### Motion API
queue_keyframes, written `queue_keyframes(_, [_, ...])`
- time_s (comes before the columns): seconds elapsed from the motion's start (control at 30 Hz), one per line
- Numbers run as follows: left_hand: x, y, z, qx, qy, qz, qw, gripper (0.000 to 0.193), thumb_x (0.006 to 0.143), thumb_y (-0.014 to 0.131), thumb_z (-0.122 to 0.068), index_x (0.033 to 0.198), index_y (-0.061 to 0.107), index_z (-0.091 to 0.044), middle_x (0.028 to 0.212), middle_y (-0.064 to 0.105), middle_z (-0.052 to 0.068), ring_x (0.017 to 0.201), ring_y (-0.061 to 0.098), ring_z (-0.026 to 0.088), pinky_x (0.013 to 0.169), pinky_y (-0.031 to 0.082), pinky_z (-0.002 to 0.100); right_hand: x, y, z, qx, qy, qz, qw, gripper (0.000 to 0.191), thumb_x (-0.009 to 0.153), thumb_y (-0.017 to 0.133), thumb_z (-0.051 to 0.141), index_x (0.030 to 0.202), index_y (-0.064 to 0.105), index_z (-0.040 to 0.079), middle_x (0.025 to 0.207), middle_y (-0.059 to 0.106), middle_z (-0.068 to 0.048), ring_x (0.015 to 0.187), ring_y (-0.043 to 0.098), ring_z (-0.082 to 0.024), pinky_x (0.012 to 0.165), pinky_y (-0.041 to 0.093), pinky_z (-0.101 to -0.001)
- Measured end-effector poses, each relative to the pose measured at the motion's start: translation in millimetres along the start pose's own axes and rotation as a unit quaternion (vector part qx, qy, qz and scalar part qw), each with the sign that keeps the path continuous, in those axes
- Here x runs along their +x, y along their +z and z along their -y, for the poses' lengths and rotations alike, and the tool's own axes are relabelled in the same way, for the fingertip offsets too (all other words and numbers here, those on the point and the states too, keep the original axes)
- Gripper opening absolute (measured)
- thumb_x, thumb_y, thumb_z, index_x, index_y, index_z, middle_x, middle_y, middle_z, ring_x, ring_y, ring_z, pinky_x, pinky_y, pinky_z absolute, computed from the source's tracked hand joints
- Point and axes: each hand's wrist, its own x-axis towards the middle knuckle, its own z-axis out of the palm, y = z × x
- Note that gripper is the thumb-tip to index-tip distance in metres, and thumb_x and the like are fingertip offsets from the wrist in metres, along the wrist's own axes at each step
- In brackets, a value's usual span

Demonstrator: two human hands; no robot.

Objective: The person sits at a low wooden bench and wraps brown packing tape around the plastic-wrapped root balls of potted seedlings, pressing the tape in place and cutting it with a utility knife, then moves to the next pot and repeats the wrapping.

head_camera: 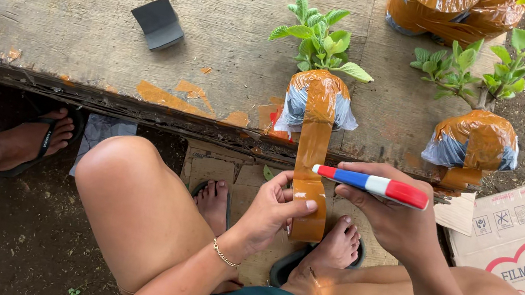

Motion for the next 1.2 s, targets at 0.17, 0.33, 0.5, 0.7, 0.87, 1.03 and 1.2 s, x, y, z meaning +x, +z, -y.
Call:
queue_keyframes(0.17, [8,-1,-4,-0.015,-0.017,-0.005,1.0,0.054,0.088,0.078,-0.009,0.135,0.051,-0.003,0.101,0.076,0.007,0.075,0.068,0.005,0.049,0.043,0.016,2,3,1,-0.084,-0.073,0.012,0.994,0.032,0.082,0.08,0.003,0.113,0.074,0.002,0.099,0.08,-0.008,0.087,0.078,-0.011,0.076,0.061,-0.0253])
queue_keyframes(0.33, [11,2,-13,-0.058,-0.048,-0.017,0.997,0.052,0.086,0.074,-0.007,0.132,0.049,-0.004,0.105,0.074,0.009,0.087,0.075,0.011,0.071,0.063,0.026,8,4,0,-0.092,-0.061,0.023,0.994,0.03,0.083,0.079,0.005,0.113,0.074,0.004,0.097,0.082,-0.007,0.085,0.079,-0.011,0.075,0.062,-0.0253])
queue_keyframes(0.5, [10,2,-18,-0.037,-0.028,0.019,0.999,0.052,0.088,0.075,-0.002,0.134,0.051,-0.002,0.109,0.074,0.011,0.091,0.072,0.013,0.073,0.059,0.027,18,3,-8,-0.188,-0.131,0.035,0.973,0.024,0.082,0.079,0.008,0.105,0.076,0.004,0.093,0.08,-0.008,0.086,0.076,-0.015,0.075,0.059,-0.0293])
queue_keyframes(0.7, [9,-6,-15,0.0,0.012,0.02,1.0,0.048,0.086,0.073,0.001,0.129,0.05,0.0,0.107,0.073,0.011,0.093,0.071,0.014,0.08,0.061,0.03,28,-10,-16,-0.222,0.028,-0.113,0.968,0.036,0.087,0.077,0.02,0.108,0.061,-0.004,0.087,0.074,-0.019,0.078,0.074,-0.031,0.071,0.057,-0.0388])
queue_keyframes(0.87, [6,-5,-4,0.014,-0.006,0.047,0.999,0.052,0.086,0.072,0.001,0.131,0.048,-0.003,0.108,0.071,0.009,0.096,0.07,0.013,0.086,0.058,0.03,58,-31,-38,-0.335,0.082,-0.154,0.926,0.062,0.088,0.081,0.024,0.124,0.044,-0.01,0.087,0.067,-0.031,0.085,0.066,-0.049,0.076,0.052,-0.0513])
queue_keyframes(1.03, [1,-9,-2,0.016,0.018,0.067,0.997,0.054,0.086,0.073,0.0,0.133,0.047,-0.004,0.111,0.07,0.008,0.1,0.068,0.012,0.09,0.056,0.03,102,-20,-71,-0.342,0.092,-0.122,0.927,0.052,0.09,0.077,0.024,0.129,0.054,-0.002,0.093,0.069,-0.028,0.091,0.067,-0.047,0.085,0.051,-0.0523])
queue_keyframes(1.2, [-4,-11,-5,0.04,0.022,0.059,0.997,0.055,0.086,0.073,-0.002,0.134,0.046,-0.004,0.11,0.069,0.008,0.099,0.067,0.012,0.09,0.055,0.03,108,-12,-71,-0.493,0.002,-0.166,0.854,0.038,0.087,0.079,0.021,0.116,0.068,-0.001,0.125,0.061,-0.022,0.113,0.059,-0.042,0.093,0.048,-0.0503])
